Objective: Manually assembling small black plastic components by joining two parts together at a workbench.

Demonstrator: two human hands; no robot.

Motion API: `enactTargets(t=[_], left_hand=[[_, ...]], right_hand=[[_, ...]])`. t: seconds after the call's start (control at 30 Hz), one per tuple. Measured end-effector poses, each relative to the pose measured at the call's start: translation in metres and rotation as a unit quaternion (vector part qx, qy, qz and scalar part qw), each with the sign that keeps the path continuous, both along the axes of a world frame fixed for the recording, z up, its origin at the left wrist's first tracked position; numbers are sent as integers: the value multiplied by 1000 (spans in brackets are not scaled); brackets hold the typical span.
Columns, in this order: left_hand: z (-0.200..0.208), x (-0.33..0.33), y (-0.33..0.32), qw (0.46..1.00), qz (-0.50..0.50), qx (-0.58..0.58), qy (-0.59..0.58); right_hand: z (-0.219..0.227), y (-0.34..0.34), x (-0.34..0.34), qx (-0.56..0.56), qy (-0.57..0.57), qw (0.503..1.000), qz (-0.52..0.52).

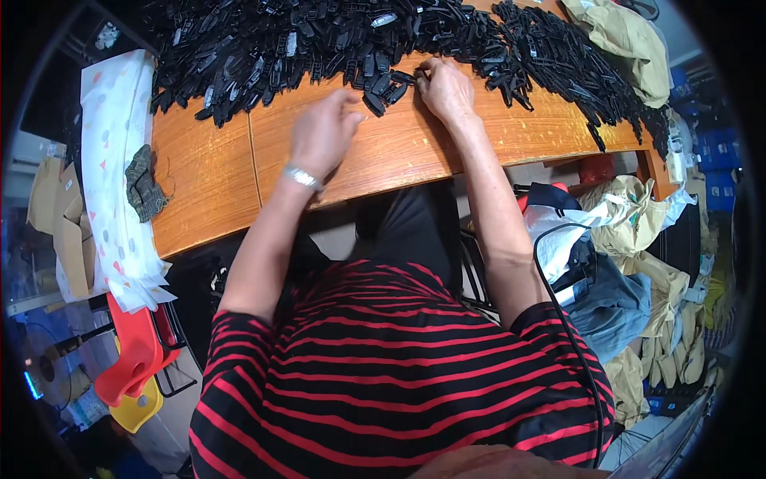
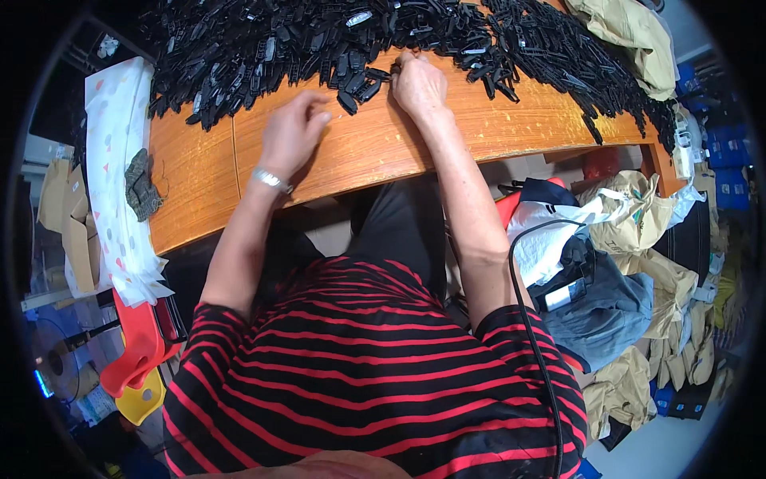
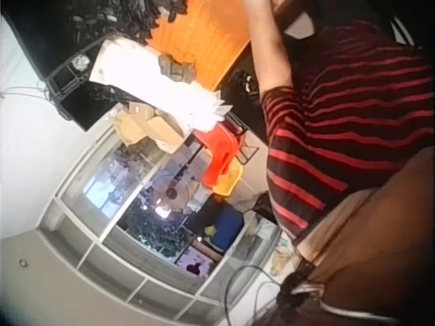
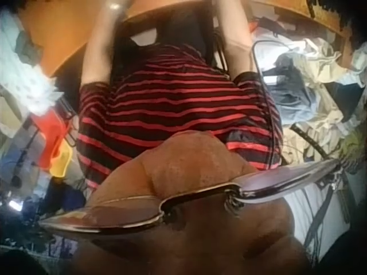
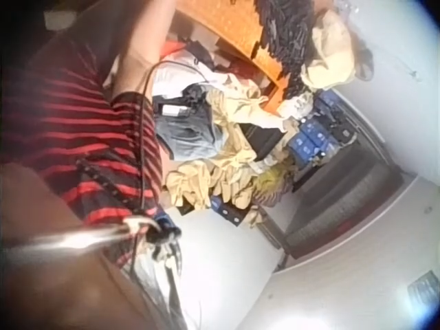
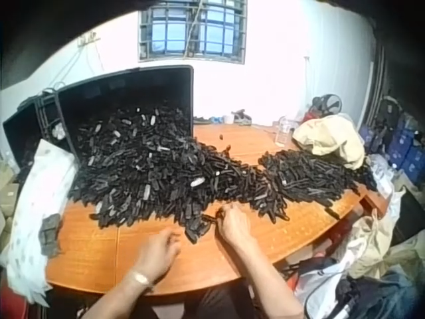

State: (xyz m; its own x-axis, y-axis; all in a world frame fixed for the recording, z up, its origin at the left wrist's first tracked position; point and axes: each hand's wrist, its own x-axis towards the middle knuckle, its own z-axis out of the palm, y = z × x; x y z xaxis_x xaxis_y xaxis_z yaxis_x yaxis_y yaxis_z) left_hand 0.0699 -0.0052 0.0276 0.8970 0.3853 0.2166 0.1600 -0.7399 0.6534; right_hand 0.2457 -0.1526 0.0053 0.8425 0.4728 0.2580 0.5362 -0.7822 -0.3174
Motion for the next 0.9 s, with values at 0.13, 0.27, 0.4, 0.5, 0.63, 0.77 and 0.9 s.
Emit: enactTargets(t=[0.13,0.27,0.4,0.5,0.63,0.77,0.9], left_hand=[[-20,37,-7,998,6,65,10],[-26,45,-12,997,36,68,14],[-35,43,-12,997,47,47,-40],[-34,39,-10,998,38,22,-38],[-27,23,-9,999,12,-31,2],[-28,20,-7,998,27,-42,30],[-28,24,-10,999,16,-15,39]], right_hand=[[0,-12,-6,3,-3,998,57],[7,-25,-24,20,11,996,81],[4,-36,-30,5,-8,996,88],[4,-39,-36,-12,8,995,101],[15,-39,-55,0,50,989,136],[12,-37,-70,78,30,981,174],[8,-33,-78,58,50,985,157]])
